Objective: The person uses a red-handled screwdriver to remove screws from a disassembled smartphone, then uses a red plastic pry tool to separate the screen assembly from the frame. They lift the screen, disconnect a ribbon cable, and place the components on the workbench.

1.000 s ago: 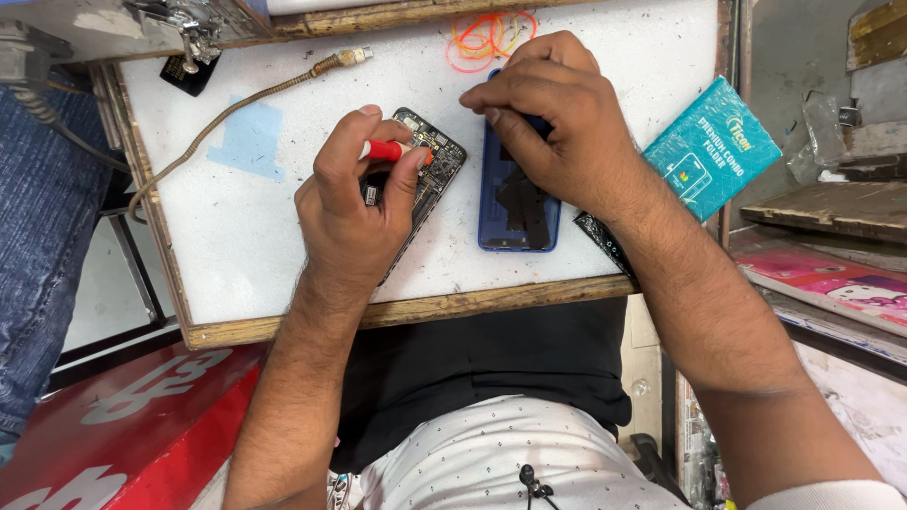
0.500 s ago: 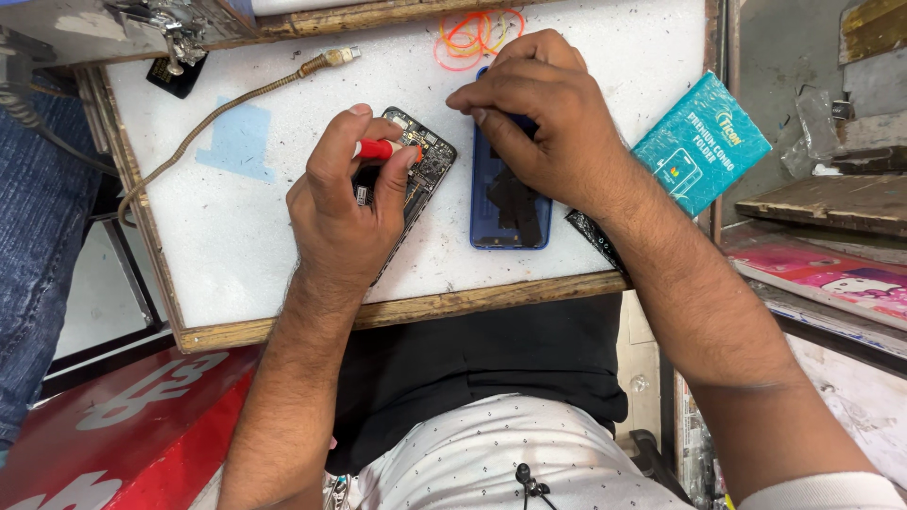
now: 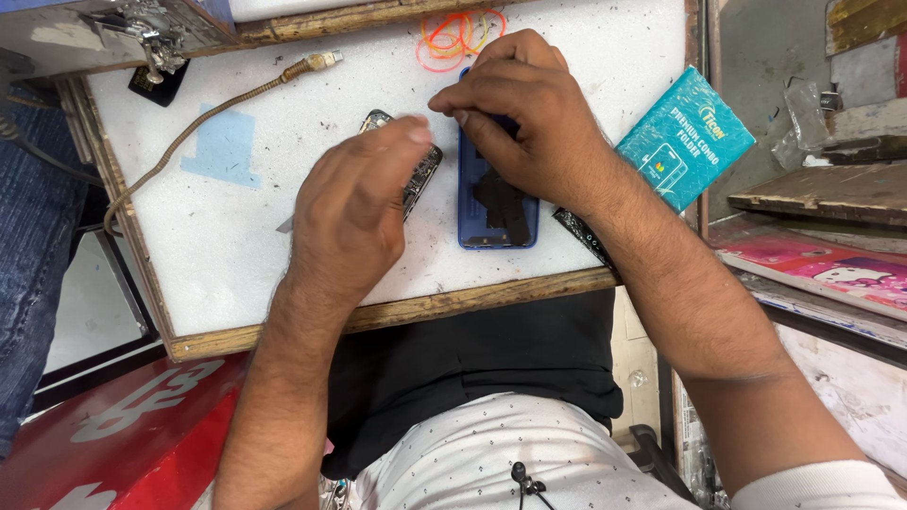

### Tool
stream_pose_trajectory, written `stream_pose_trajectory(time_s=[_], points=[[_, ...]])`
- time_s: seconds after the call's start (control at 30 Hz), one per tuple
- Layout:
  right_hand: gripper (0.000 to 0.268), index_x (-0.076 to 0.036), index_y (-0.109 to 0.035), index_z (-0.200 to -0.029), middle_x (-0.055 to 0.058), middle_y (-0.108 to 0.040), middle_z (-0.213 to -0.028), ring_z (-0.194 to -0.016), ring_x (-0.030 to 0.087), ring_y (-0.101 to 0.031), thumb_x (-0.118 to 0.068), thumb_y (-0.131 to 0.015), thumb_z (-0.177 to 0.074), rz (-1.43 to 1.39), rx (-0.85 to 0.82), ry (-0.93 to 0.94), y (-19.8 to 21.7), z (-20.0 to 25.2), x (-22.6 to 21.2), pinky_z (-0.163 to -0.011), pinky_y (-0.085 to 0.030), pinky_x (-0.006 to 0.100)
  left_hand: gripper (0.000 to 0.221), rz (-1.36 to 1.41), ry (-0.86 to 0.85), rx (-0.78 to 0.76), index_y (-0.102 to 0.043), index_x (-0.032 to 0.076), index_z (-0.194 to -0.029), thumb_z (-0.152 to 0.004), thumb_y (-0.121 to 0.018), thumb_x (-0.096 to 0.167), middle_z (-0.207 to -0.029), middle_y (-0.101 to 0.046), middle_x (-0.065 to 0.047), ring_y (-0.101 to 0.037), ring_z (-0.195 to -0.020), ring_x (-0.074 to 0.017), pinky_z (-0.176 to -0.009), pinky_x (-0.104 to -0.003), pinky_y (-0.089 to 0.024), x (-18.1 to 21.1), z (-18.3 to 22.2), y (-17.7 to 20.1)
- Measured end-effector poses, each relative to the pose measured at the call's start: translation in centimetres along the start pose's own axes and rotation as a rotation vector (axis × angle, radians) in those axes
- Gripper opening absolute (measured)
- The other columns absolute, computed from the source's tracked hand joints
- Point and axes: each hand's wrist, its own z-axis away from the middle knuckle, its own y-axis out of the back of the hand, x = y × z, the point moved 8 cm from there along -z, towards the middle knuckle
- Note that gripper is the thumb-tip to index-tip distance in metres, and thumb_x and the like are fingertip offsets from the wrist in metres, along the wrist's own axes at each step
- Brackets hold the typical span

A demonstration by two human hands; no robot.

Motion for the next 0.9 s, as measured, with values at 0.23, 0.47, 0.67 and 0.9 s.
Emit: stream_pose_trajectory(time_s=[0.23,0.47,0.67,0.9], points=[[0.018,-0.012,-0.077,-0.120,0.002,-0.074,-0.103,-0.116,0.021,-0.060,-0.005,-0.075,-0.103,0.000,-0.004,0.001,0.1,-0.1,-0.1,-0.105,-0.050,0.037,0.054,-0.233,0.107,-0.073,-0.046,0.011,-0.138,-0.099,-0.083,0.018,-0.096,-0.069,-0.006,-0.070,-0.089,-0.0258,-0.089,-0.044,-0.054,0.0,-2.1,1.4],[0.018,-0.014,-0.077,-0.118,0.002,-0.072,-0.102,-0.114,0.021,-0.059,-0.006,-0.076,-0.101,-0.011,-0.006,-0.015,-0.1,-0.3,-0.2,-0.105,-0.049,0.036,0.066,-0.186,0.157,-0.089,-0.039,0.009,-0.142,-0.096,-0.086,0.018,-0.090,-0.067,-0.011,-0.071,-0.083,-0.0305,-0.081,-0.043,-0.057,-1.3,-1.4,1.2],[0.020,-0.013,-0.077,-0.119,0.002,-0.074,-0.104,-0.116,0.022,-0.059,-0.005,-0.076,-0.101,-0.008,-0.016,-0.006,0.1,-0.1,-0.3,-0.104,-0.048,0.038,0.062,-0.051,0.137,-0.073,-0.035,0.013,-0.145,-0.103,-0.080,0.006,-0.106,-0.070,-0.013,-0.072,-0.093,-0.0285,-0.082,-0.039,-0.059,-1.2,-0.4,0.7],[0.018,-0.012,-0.077,-0.119,0.002,-0.074,-0.105,-0.116,0.021,-0.061,-0.004,-0.075,-0.102,-0.008,-0.017,0.010,0.1,-0.1,-0.4,-0.106,-0.049,0.038,0.064,-0.253,0.242,-0.061,-0.039,0.013,-0.137,-0.095,-0.085,0.029,-0.080,-0.065,-0.006,-0.069,-0.077,-0.0275,-0.080,-0.042,-0.057,-1.7,-1.0,1.4]])
